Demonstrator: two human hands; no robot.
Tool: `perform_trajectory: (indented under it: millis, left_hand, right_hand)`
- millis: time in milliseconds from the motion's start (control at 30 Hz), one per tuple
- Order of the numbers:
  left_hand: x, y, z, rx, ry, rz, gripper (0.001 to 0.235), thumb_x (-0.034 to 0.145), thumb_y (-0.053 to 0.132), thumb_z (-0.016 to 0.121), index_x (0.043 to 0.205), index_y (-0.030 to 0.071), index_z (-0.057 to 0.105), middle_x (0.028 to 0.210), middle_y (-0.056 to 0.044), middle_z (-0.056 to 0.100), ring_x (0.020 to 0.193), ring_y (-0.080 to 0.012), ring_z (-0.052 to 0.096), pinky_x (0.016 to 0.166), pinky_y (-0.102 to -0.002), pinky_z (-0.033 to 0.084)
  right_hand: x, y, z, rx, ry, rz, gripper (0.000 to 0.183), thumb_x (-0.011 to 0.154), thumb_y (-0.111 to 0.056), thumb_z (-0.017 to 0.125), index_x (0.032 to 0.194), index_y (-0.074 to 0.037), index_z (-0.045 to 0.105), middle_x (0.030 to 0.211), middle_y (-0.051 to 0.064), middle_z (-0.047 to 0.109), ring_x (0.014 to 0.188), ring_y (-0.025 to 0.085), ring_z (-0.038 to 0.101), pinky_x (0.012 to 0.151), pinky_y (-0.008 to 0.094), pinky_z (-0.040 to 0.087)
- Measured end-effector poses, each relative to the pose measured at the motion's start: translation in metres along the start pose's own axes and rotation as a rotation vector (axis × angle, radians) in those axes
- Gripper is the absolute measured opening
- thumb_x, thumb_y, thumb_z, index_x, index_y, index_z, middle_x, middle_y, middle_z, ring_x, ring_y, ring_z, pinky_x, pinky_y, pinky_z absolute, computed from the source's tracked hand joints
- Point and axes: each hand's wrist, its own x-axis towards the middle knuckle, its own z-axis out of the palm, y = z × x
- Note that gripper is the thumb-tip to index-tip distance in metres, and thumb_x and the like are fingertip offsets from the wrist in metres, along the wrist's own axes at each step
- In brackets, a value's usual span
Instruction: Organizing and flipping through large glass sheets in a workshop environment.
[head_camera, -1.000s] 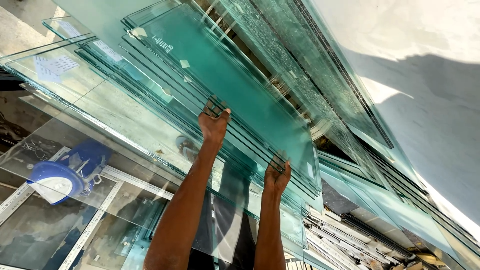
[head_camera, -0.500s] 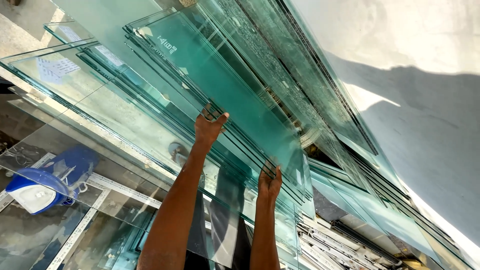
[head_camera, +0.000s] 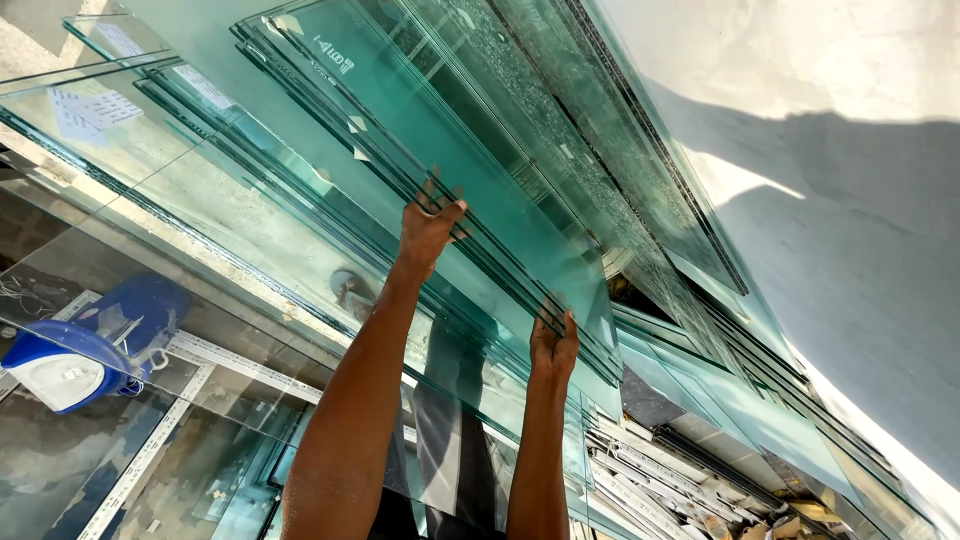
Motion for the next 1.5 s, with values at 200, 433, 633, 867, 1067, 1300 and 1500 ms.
perform_trajectory:
  millis: [200, 433, 633, 867, 1067, 1300, 1500]
  left_hand:
    - [0.0, 0.01, 0.009, 0.03, 0.027, -0.014, 0.076, 0.087, 0.004, 0.07, 0.157, 0.012, 0.041, 0.115, -0.006, 0.071, 0.09, -0.0184, 0.071, 0.067, -0.036, 0.064]
    - [0.005, 0.004, 0.013, 0.026, 0.036, -0.029, 0.077, 0.086, 0.005, 0.071, 0.157, 0.015, 0.043, 0.118, -0.007, 0.071, 0.092, -0.0189, 0.07, 0.068, -0.035, 0.062]
    - [0.034, 0.009, 0.054, 0.139, 0.115, -0.044, 0.084, 0.084, 0.016, 0.079, 0.156, 0.005, 0.037, 0.12, -0.01, 0.067, 0.1, -0.0242, 0.072, 0.077, -0.041, 0.065]
    - [0.03, 0.05, 0.105, 0.315, 0.115, -0.066, 0.111, 0.074, 0.036, 0.08, 0.164, 0.008, 0.021, 0.126, -0.022, 0.07, 0.11, -0.0345, 0.074, 0.091, -0.044, 0.065]
    - [0.024, 0.047, 0.022, 0.656, -0.006, 0.12, 0.099, 0.086, 0.044, 0.08, 0.162, 0.013, 0.025, 0.152, -0.022, 0.046, 0.135, -0.0377, 0.053, 0.103, -0.052, 0.054]
    - [0.014, 0.019, -0.042, 0.792, 0.418, 0.191, 0.079, 0.096, 0.034, 0.072, 0.158, 0.005, 0.033, 0.162, -0.021, 0.037, 0.15, -0.0401, 0.039, 0.121, -0.051, 0.039]
    - [-0.001, -0.001, -0.015, 0.711, 0.467, 0.142, 0.089, 0.094, 0.03, 0.075, 0.158, 0.0, 0.021, 0.164, -0.027, 0.015, 0.152, -0.0469, 0.018, 0.117, -0.058, 0.029]
  right_hand:
    - [-0.001, -0.013, 0.009, 0.021, -0.015, 0.04, 0.037, 0.1, 0.0, 0.066, 0.134, 0.007, 0.053, 0.132, 0.023, 0.062, 0.123, 0.034, 0.063, 0.105, 0.047, 0.053]
    - [-0.008, -0.022, 0.012, 0.06, -0.042, 0.14, 0.036, 0.095, 0.002, 0.063, 0.131, 0.007, 0.056, 0.131, 0.026, 0.065, 0.122, 0.038, 0.066, 0.101, 0.047, 0.053]
    - [0.011, -0.054, 0.037, -0.058, -0.104, 0.085, 0.042, 0.1, -0.002, 0.061, 0.138, 0.008, 0.047, 0.137, 0.025, 0.058, 0.128, 0.039, 0.061, 0.104, 0.049, 0.053]
    - [0.003, -0.068, 0.075, 0.029, -0.376, 0.119, 0.077, 0.103, -0.017, 0.062, 0.161, 0.006, 0.016, 0.158, 0.036, 0.035, 0.141, 0.048, 0.048, 0.109, 0.048, 0.048]
    - [-0.058, -0.038, 0.064, -0.604, -0.348, -0.073, 0.082, 0.101, -0.033, 0.06, 0.164, -0.008, 0.013, 0.161, 0.024, 0.038, 0.138, 0.037, 0.052, 0.111, 0.047, 0.049]
    - [-0.04, 0.007, -0.017, -1.609, -0.146, -0.249, 0.079, 0.093, -0.04, 0.069, 0.158, -0.006, 0.04, 0.145, 0.017, 0.06, 0.116, 0.028, 0.064, 0.092, 0.038, 0.054]
    - [0.0, 0.046, -0.026, -1.826, -0.225, -0.573, 0.077, 0.088, -0.039, 0.077, 0.147, 0.001, 0.049, 0.138, 0.022, 0.062, 0.112, 0.029, 0.069, 0.09, 0.041, 0.057]
